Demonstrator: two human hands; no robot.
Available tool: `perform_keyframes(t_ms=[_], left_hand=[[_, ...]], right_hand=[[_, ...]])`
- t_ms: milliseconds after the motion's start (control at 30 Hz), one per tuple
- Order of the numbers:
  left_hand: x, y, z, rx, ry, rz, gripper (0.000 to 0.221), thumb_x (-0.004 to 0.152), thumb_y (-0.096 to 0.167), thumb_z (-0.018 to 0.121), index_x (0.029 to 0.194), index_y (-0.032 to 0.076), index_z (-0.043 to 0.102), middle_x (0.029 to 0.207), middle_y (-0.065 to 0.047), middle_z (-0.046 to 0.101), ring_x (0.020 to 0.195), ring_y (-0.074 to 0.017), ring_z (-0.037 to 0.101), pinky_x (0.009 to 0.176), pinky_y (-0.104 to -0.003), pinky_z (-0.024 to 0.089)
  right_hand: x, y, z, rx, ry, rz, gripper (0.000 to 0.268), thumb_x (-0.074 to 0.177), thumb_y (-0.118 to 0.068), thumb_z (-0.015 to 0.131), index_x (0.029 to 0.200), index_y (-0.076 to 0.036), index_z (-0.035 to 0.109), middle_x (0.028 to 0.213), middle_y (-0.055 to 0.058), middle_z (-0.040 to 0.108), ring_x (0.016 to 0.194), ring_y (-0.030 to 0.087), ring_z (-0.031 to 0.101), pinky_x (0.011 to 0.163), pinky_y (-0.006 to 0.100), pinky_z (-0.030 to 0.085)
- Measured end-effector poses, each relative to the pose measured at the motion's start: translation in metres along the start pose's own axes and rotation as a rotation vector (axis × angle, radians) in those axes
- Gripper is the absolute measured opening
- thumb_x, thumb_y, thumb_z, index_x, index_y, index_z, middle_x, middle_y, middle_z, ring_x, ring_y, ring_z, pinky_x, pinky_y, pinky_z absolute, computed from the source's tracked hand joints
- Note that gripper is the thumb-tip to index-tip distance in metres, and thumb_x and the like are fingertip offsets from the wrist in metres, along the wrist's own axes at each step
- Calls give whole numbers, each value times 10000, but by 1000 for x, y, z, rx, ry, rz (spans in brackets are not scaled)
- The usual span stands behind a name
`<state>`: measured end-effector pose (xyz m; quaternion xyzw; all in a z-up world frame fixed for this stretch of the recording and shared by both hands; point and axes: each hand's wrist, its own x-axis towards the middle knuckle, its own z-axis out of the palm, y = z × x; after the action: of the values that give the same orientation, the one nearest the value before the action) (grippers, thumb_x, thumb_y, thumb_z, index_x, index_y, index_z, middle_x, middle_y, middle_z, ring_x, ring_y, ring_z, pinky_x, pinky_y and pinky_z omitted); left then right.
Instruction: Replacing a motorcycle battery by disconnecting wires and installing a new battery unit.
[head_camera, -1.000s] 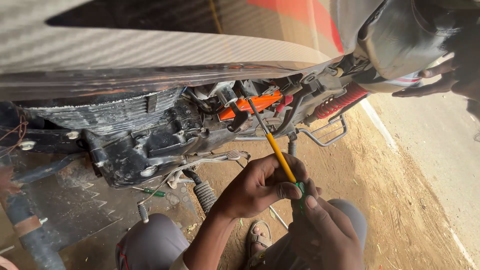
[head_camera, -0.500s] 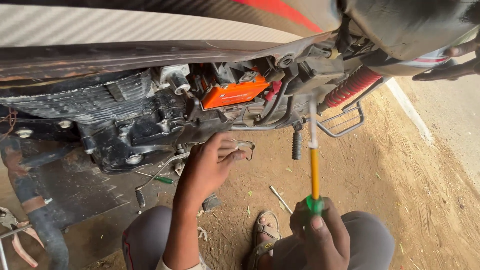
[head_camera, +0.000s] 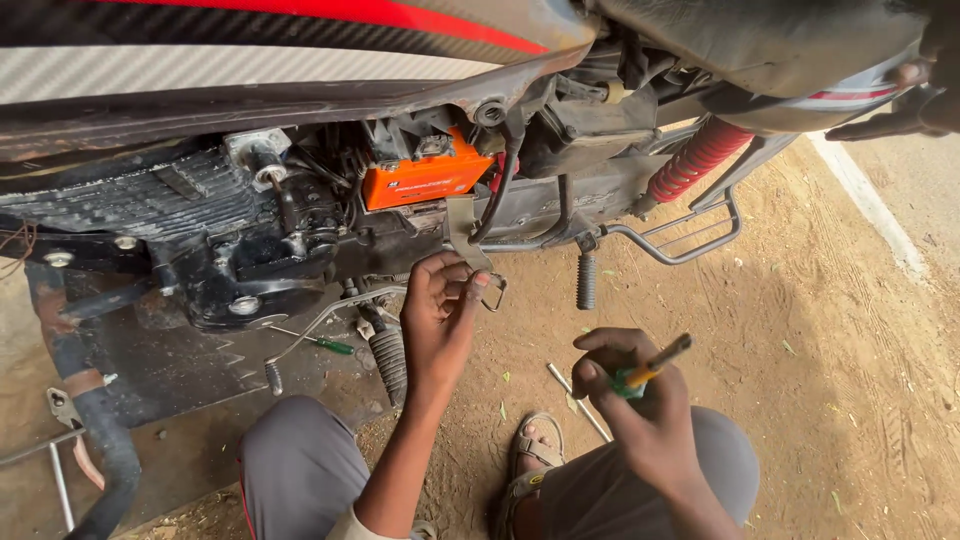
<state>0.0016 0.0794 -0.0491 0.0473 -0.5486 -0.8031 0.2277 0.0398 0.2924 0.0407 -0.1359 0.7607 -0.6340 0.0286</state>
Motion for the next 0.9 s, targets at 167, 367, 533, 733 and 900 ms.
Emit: perform_keyframes(t_ms=[167,367,533,733,900], left_hand=[[4,-6,-1,201,-58,28,197,1063,224,680,1018,33,658,751,74,478,678,-17,376,579,-213,283],[15,-15,-2,169,110,34,202,1030,222,653,930,51,695,641,93,451,560,-6,367,495,-219,260],[4,-16,14,-12,145,-61,232,1055,255,630,959,56,698,687,79,507,596,-11,377,531,-216,277],[6,5,26,-347,185,-294,195,1017,249,646,931,76,672,721,17,606,542,-41,397,497,-222,293],[8,29,37,-384,185,-324,122,982,208,652,1004,89,639,729,25,593,536,-38,427,475,-212,282]], right_hand=[[49,-25,-5,-218,-143,-71,188,967,-117,671,1070,33,717,786,40,707,732,114,674,672,282,555],[76,17,16,22,-58,-64,232,1002,-174,662,1121,23,696,741,51,653,632,92,563,528,241,399],[74,28,12,34,-80,-125,221,1031,-181,646,1120,17,686,761,34,652,694,78,617,564,222,445],[81,21,1,6,-59,-117,223,1035,-194,632,1111,6,693,753,25,658,689,85,623,582,233,458],[85,26,-1,23,-72,-91,229,1020,-187,649,1117,14,702,761,32,662,707,94,638,606,254,486]])
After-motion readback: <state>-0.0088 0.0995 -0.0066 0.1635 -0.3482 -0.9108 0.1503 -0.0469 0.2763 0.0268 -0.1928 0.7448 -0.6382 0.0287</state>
